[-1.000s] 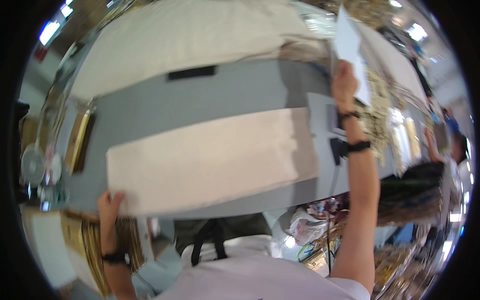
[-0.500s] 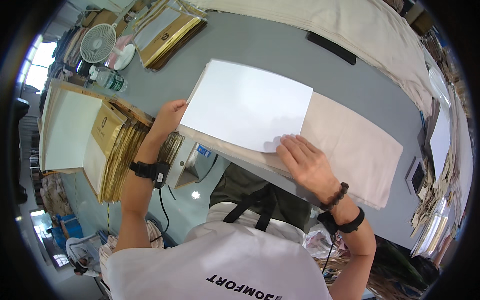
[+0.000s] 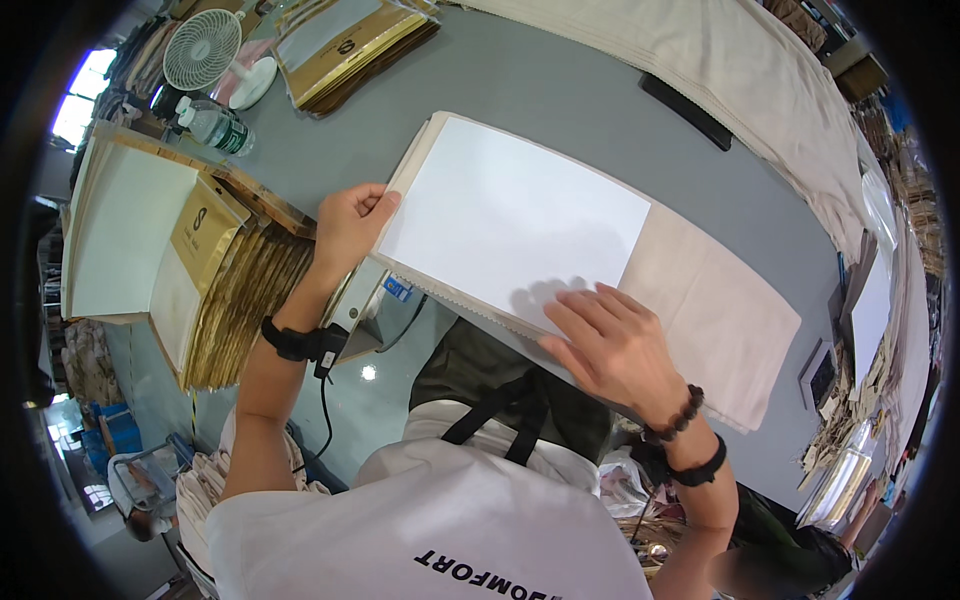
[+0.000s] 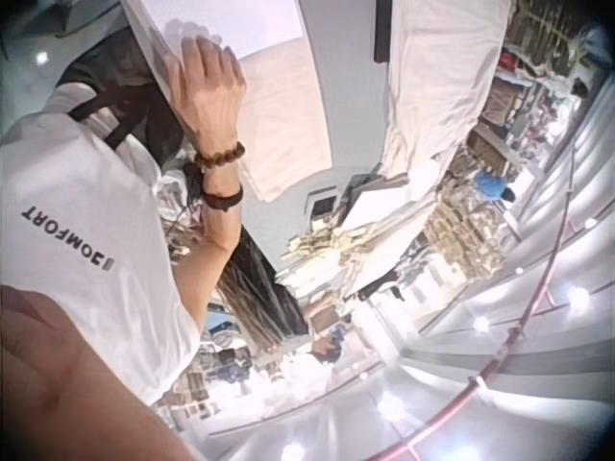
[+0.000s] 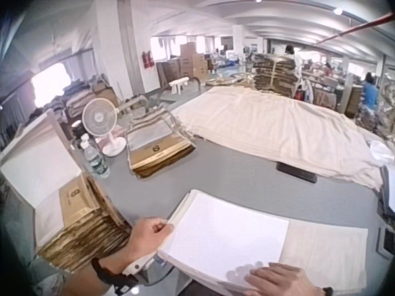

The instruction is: The person repeatedly folds white garments on a table, attaches a small tag to each folded item, places the item into a gold mailing pouch, and sets the pouch aside. The process is repeated for multiple garments.

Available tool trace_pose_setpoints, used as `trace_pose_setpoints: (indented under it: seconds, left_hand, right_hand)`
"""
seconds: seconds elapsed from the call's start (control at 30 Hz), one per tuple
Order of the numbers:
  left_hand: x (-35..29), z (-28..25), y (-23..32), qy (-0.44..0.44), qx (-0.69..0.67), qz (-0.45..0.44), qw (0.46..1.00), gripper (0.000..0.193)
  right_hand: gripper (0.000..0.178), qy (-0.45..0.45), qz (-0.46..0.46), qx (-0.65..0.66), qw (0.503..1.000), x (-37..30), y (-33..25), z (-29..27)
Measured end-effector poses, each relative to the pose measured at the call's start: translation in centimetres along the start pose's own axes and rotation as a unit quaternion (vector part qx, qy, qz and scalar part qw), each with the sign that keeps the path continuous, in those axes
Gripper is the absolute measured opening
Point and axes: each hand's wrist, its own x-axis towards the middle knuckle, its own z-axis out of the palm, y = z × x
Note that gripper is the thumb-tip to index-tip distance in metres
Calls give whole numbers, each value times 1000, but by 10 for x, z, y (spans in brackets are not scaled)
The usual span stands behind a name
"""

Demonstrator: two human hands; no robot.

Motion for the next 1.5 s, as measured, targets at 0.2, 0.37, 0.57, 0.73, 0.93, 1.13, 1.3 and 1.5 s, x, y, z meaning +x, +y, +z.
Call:
trace_pose_setpoints:
  seconds: [0.2,0.37,0.57,0.73,0.93,1.13,1.3,1.5]
  left_hand:
    - [-15,13,12,83,188,272,940,20]
    - [-11,6,12,-67,133,266,952,20]
    - [34,19,14,-61,160,299,939,44]
    - [33,54,9,-91,332,369,863,64]
    - [31,51,10,-89,365,398,837,63]
    - [30,55,14,-107,377,379,839,63]
    - [31,52,15,-113,375,381,838,64]
    - [29,52,14,-117,368,367,846,72]
  right_hand:
    - [47,51,32,56,997,97,-3,63]
    - [48,44,60,1,997,139,-6,112]
    - [45,61,47,-39,996,131,-10,118]
    - [39,107,80,150,980,62,0,69]
    - [31,280,445,59,849,-131,60,-15]
    - [41,159,528,-380,742,-298,89,-28]
    - [38,284,604,0,744,-274,77,-41]
    - [28,415,436,223,767,-102,43,-69]
